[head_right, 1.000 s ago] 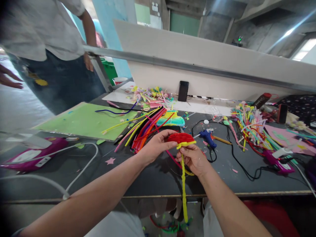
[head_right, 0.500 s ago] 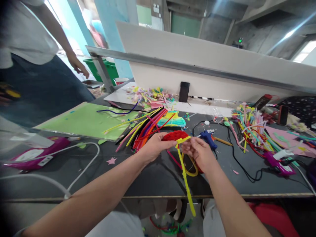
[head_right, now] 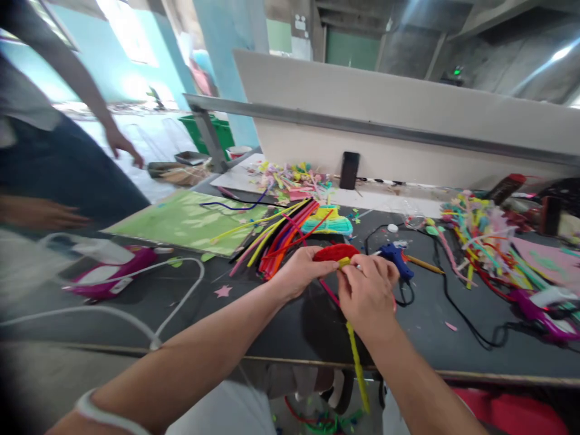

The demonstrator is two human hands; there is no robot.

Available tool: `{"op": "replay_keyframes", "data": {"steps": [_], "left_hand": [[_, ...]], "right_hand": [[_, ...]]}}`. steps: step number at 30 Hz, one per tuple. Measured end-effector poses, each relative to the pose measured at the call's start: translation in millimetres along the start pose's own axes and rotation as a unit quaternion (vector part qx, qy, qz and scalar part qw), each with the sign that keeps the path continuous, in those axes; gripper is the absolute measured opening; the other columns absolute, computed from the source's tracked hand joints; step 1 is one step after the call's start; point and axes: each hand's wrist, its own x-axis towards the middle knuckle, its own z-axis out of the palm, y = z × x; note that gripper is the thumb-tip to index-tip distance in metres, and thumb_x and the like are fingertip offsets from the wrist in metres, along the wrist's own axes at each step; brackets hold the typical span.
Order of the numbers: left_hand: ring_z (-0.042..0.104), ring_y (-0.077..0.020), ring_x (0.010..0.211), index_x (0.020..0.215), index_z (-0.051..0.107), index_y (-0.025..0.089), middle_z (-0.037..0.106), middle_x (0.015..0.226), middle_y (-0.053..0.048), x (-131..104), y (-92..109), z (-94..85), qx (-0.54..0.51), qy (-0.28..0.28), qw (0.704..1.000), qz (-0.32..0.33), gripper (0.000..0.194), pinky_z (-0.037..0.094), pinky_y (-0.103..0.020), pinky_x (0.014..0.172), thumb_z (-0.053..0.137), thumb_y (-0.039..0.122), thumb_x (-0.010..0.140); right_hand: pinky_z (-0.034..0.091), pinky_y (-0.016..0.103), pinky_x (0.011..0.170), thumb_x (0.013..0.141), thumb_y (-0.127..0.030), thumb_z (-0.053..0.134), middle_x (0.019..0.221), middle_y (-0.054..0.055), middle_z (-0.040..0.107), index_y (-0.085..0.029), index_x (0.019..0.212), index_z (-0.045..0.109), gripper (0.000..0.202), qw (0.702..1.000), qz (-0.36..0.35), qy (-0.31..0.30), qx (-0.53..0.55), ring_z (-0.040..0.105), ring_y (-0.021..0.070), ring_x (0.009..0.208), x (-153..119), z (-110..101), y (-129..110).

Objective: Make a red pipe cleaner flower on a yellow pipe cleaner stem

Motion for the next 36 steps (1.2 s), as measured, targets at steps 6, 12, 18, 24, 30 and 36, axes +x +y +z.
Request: {"op": "replay_keyframes", "data": {"steps": [6, 12, 18, 24, 30, 36], "left_hand": [[0.047, -0.0079, 0.056, 0.088, 0.071, 0.009, 0.061, 0.065, 0.000, 0.2, -7.6, -2.5, 0.008, -0.008, 1.000, -0.021, 0.034, 0.038, -0.023, 0.058, 0.074, 0.032, 0.063], [0.038, -0.0055, 0.049, 0.079, 0.069, 0.008, 0.049, 0.053, 0.004, -0.8, -5.0, -1.3, -0.017, -0.049, 0.998, -0.040, 0.029, 0.028, -0.021, 0.049, 0.073, 0.032, 0.063], [0.038, -0.0058, 0.047, 0.080, 0.069, 0.008, 0.053, 0.054, 0.002, 3.0, -4.7, -5.2, -0.023, -0.036, 0.999, -0.024, 0.030, 0.026, -0.021, 0.046, 0.073, 0.034, 0.065], [0.044, -0.0075, 0.050, 0.083, 0.071, 0.010, 0.060, 0.059, 0.000, 0.3, -2.0, 1.4, 0.022, -0.050, 0.998, -0.042, 0.029, 0.032, -0.022, 0.050, 0.075, 0.032, 0.064], [0.059, -0.0143, 0.071, 0.094, 0.069, 0.009, 0.069, 0.082, -0.007, -2.2, -0.7, 7.1, -0.023, -0.125, 0.991, -0.042, 0.035, 0.043, -0.025, 0.068, 0.073, 0.031, 0.067], [0.050, -0.0089, 0.061, 0.092, 0.065, 0.012, 0.061, 0.073, -0.001, -4.3, 1.4, 5.8, -0.019, -0.096, 0.995, -0.025, 0.038, 0.036, -0.021, 0.056, 0.063, 0.046, 0.076]], "right_hand": [[0.037, 0.041, 0.080, 0.080, -0.024, 0.058, 0.088, 0.007, 0.065, -0.020, 0.070, 0.066, 0.014, 0.995, -0.085, 0.041, 0.027, 0.053, 0.0233, 0.084, -2.8, 16.2, 17.8], [0.039, 0.040, 0.081, 0.078, -0.018, 0.060, 0.091, 0.007, 0.064, -0.021, 0.075, 0.067, 0.008, 0.982, -0.167, 0.051, 0.067, 0.056, 0.0221, 0.083, -1.2, 7.3, 26.0], [0.038, 0.045, 0.095, 0.081, -0.031, 0.058, 0.125, 0.010, 0.052, -0.024, 0.110, 0.060, 0.030, 0.957, 0.085, 0.015, 0.278, 0.049, 0.0264, 0.114, 0.2, -9.5, 30.7], [0.047, 0.036, 0.082, 0.070, -0.040, 0.072, 0.094, 0.007, 0.068, -0.020, 0.103, 0.061, 0.040, 0.706, 0.330, -0.226, 0.584, 0.063, 0.0208, 0.087, 7.5, -9.6, 35.3], [0.046, 0.031, 0.067, 0.059, -0.034, 0.080, 0.066, 0.002, 0.067, -0.015, 0.081, 0.070, 0.031, 0.677, 0.359, -0.274, 0.581, 0.058, 0.0153, 0.062, 5.3, 2.7, 33.9], [0.041, 0.028, 0.059, 0.057, -0.034, 0.081, 0.063, 0.001, 0.066, -0.015, 0.077, 0.071, 0.029, 0.690, 0.363, -0.277, 0.562, 0.054, 0.0130, 0.056, 0.8, 8.7, 34.1]]}}
